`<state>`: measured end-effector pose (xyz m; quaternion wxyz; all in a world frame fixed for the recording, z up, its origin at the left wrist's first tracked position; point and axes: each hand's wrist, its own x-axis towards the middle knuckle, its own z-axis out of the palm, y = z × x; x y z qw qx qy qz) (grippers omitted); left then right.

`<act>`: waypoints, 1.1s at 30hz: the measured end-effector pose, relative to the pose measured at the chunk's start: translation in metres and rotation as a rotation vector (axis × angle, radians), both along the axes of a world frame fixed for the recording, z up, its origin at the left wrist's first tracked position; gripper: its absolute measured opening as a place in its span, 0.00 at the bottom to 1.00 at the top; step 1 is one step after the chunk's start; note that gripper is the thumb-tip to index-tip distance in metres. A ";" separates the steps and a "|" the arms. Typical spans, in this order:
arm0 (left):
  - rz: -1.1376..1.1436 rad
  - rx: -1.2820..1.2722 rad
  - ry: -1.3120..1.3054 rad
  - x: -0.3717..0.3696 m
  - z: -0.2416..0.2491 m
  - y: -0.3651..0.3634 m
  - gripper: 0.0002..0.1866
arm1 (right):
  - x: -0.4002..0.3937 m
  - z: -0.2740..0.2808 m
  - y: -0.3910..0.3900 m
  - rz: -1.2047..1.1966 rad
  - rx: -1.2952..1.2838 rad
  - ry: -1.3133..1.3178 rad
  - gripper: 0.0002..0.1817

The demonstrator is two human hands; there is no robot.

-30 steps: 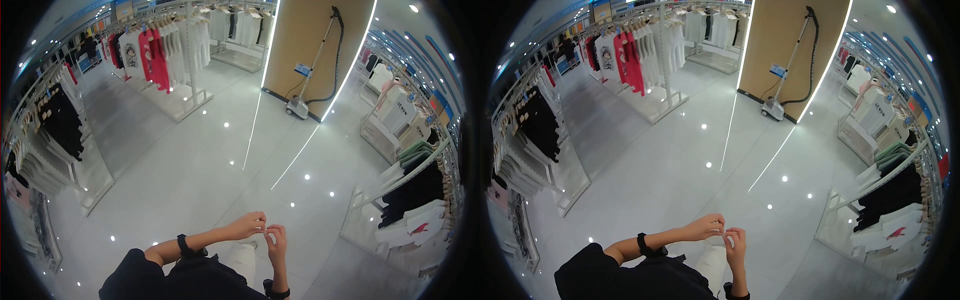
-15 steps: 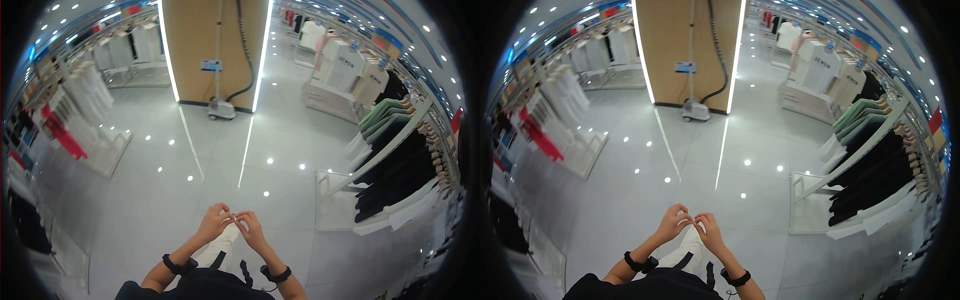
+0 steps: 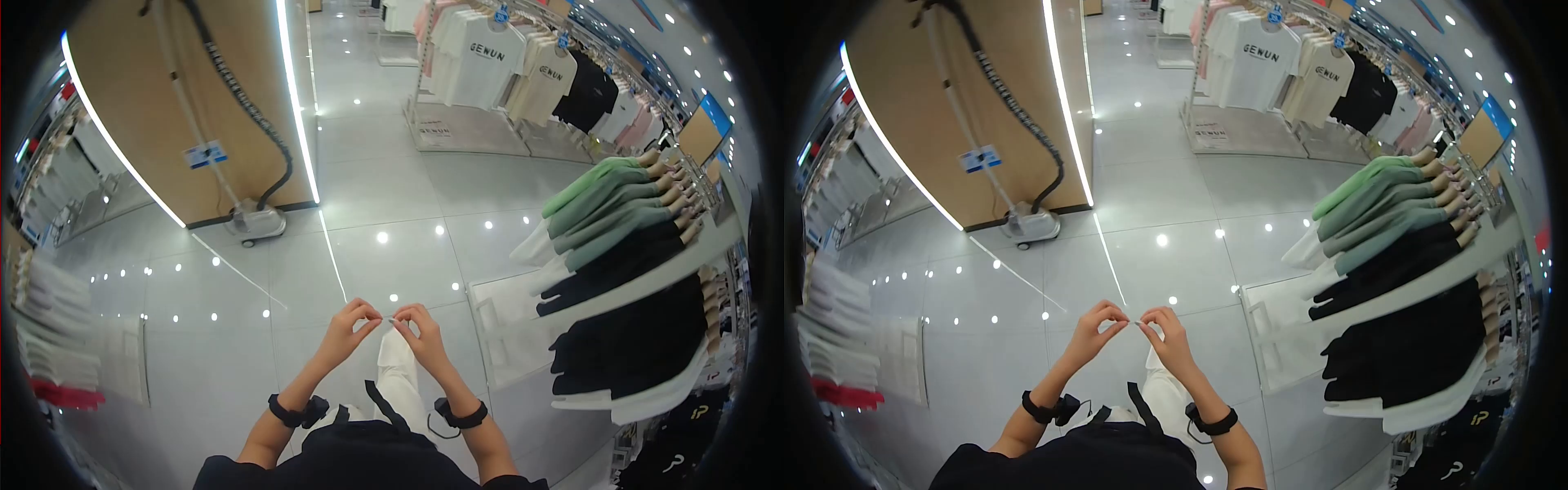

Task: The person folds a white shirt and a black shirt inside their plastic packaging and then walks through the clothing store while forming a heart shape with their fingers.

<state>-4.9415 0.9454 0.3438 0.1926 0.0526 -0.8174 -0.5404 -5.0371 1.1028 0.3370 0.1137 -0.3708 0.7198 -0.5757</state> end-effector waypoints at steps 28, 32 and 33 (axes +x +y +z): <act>-0.117 -0.411 -0.025 -0.928 0.003 -0.575 0.05 | -0.909 -0.020 -0.578 0.045 0.149 0.155 0.06; -0.069 -0.379 -0.005 -1.034 -0.009 -0.659 0.06 | -1.023 -0.028 -0.664 0.040 0.123 0.155 0.06; -0.050 -0.356 -0.007 -1.063 -0.018 -0.683 0.06 | -1.053 -0.032 -0.687 0.046 0.127 0.140 0.07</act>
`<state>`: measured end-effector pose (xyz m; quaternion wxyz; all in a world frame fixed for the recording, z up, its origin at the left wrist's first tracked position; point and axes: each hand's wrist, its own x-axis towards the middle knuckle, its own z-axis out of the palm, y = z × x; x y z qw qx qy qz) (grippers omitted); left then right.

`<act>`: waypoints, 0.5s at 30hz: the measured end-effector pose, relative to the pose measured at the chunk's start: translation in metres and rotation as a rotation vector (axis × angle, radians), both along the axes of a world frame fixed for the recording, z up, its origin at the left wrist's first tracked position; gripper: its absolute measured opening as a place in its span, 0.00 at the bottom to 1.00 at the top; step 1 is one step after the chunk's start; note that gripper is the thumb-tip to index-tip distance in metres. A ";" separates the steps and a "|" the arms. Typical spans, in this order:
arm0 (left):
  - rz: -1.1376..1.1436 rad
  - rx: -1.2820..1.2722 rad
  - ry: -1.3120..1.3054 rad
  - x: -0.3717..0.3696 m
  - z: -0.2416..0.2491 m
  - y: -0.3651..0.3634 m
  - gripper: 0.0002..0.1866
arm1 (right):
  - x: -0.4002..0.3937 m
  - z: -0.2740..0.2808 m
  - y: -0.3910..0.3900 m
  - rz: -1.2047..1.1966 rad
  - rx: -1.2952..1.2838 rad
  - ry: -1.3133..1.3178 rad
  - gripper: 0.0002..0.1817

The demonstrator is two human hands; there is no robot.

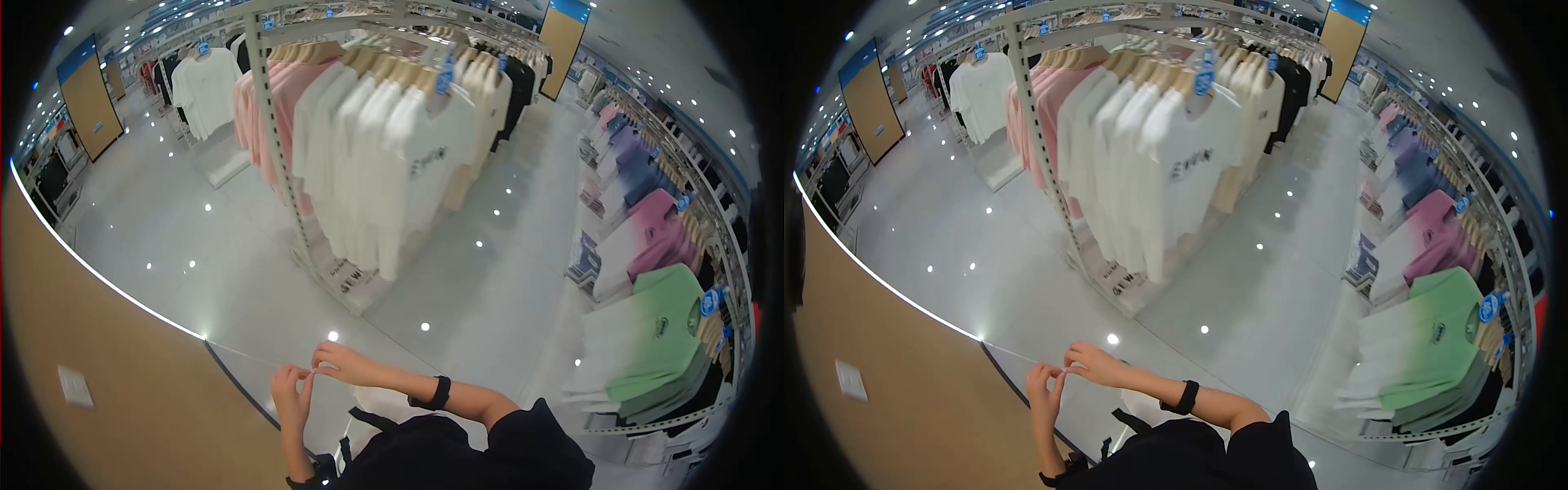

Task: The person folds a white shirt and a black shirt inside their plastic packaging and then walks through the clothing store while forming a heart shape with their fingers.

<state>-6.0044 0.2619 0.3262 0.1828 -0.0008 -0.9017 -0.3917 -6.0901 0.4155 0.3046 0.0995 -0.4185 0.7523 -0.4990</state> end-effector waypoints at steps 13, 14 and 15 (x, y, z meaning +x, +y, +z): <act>0.285 -0.147 -0.024 -0.365 0.040 -0.354 0.04 | -0.417 0.026 -0.393 0.373 -0.048 -0.021 0.07; 0.319 -0.141 -0.039 -0.385 0.044 -0.383 0.04 | -0.442 0.031 -0.427 0.414 -0.068 -0.014 0.06; 0.347 -0.138 -0.060 -0.404 0.045 -0.411 0.04 | -0.465 0.031 -0.460 0.450 -0.093 -0.013 0.06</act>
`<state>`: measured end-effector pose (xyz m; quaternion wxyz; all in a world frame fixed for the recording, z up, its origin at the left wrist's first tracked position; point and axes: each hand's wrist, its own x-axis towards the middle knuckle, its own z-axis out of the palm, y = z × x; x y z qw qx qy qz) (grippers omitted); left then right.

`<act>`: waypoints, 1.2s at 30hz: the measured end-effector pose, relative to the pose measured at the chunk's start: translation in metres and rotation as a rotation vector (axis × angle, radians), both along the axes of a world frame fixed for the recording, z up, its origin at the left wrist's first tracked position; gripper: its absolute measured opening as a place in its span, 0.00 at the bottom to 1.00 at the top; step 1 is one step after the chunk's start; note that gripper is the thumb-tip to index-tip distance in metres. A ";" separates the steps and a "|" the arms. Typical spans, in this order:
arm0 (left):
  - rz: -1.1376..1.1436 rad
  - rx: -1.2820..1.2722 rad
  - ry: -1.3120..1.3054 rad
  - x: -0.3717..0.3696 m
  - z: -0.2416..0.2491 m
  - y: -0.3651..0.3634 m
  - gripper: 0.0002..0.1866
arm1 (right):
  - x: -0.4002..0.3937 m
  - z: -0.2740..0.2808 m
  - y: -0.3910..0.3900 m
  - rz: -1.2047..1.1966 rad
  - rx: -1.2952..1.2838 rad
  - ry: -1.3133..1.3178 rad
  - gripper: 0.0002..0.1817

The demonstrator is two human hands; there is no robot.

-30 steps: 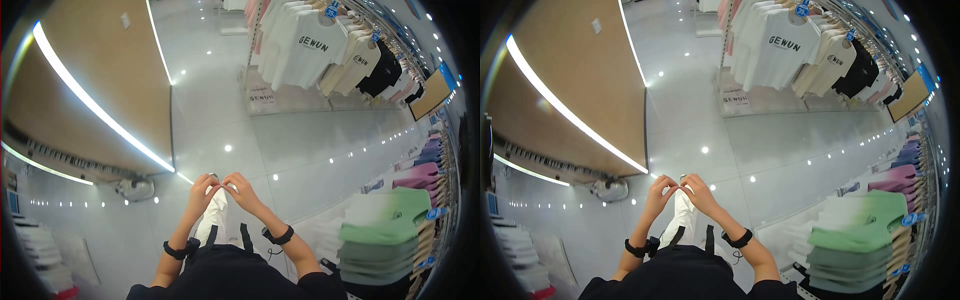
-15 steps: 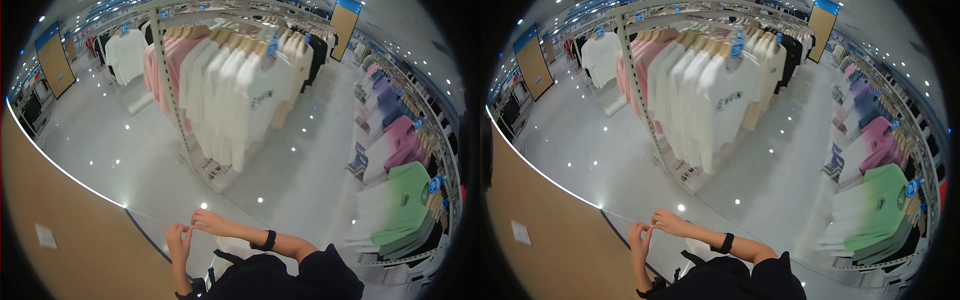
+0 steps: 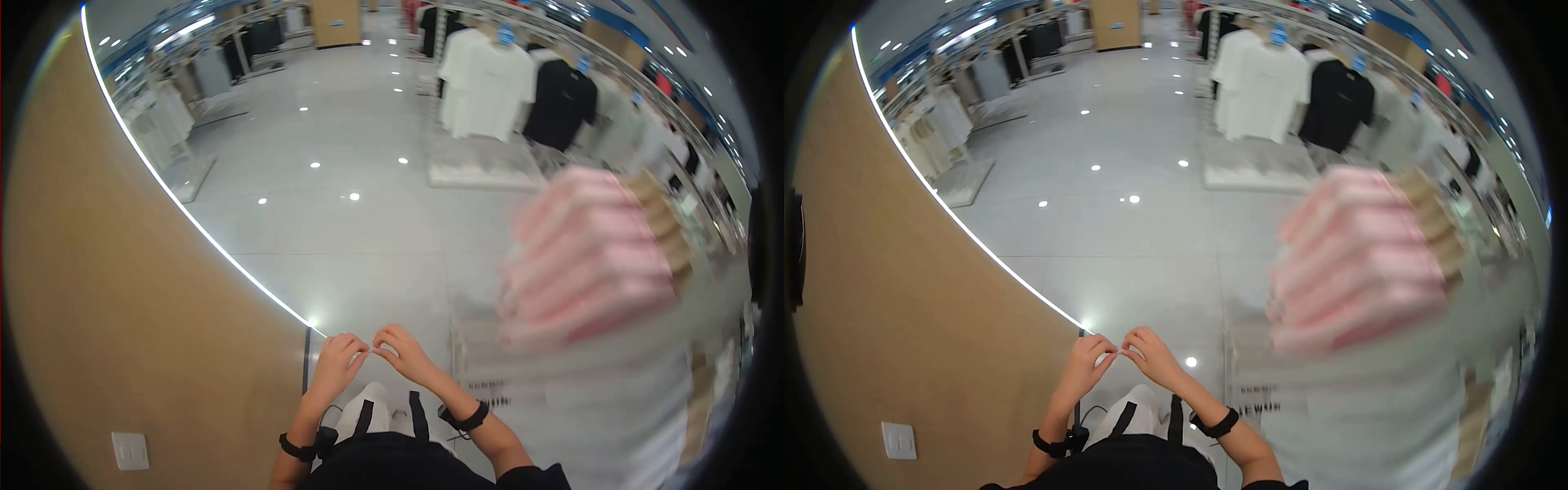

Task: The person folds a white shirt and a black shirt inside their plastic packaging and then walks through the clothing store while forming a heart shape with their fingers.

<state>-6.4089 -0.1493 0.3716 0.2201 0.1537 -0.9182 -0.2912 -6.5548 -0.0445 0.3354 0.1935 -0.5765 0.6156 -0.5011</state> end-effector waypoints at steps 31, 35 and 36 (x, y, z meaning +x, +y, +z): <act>0.228 -0.038 -0.031 -0.864 -0.046 -0.927 0.03 | -0.888 -0.025 -0.962 0.217 0.001 0.080 0.06; 0.294 -0.001 -0.018 -0.946 -0.057 -1.055 0.03 | -0.973 -0.037 -1.099 0.269 0.005 0.066 0.06; 0.297 0.014 -0.009 -0.967 -0.067 -1.090 0.03 | -0.995 -0.045 -1.135 0.268 0.006 0.067 0.06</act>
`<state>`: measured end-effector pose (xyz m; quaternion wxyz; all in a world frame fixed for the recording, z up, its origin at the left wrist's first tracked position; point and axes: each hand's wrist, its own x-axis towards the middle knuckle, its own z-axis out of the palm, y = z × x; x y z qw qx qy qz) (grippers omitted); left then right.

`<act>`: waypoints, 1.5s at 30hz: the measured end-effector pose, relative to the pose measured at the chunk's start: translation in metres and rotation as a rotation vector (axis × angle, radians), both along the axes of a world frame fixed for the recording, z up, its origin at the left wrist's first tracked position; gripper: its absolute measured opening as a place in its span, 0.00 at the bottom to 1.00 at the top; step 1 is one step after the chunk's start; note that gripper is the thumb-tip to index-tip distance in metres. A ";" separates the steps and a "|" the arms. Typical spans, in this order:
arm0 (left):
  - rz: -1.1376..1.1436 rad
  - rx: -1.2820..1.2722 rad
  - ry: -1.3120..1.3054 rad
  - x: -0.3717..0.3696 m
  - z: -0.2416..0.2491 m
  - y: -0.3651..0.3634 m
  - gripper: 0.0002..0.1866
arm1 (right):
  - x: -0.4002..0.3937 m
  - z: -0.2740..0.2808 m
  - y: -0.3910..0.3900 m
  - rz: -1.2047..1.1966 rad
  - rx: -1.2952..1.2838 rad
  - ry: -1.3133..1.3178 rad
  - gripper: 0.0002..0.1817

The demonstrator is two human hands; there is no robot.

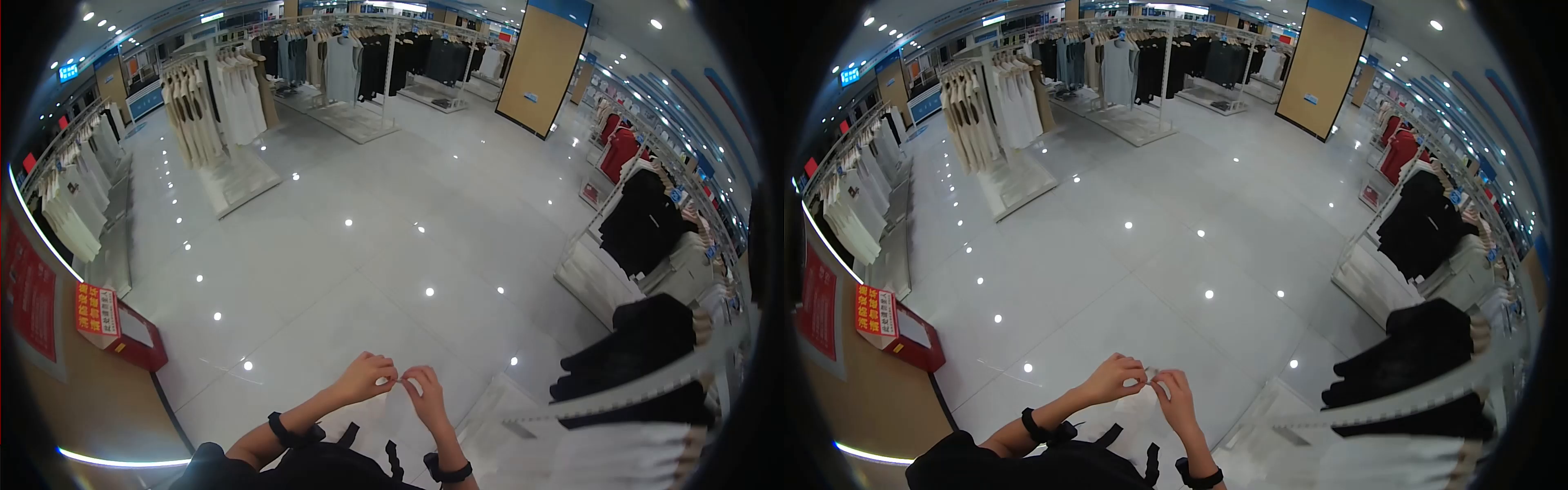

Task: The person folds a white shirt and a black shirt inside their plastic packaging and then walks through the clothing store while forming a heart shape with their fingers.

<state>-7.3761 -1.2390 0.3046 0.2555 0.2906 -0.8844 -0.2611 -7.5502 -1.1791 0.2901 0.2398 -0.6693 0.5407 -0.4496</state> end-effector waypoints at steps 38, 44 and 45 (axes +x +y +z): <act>-0.335 0.140 0.073 -0.977 -0.033 -1.302 0.06 | -0.954 -0.037 -1.251 -0.121 0.091 -0.139 0.05; -0.445 0.114 0.047 -1.140 -0.006 -1.510 0.06 | -1.108 -0.003 -1.441 -0.188 0.089 -0.095 0.05; -0.478 0.124 0.046 -1.166 0.000 -1.541 0.07 | -1.133 0.000 -1.467 -0.202 0.091 -0.102 0.05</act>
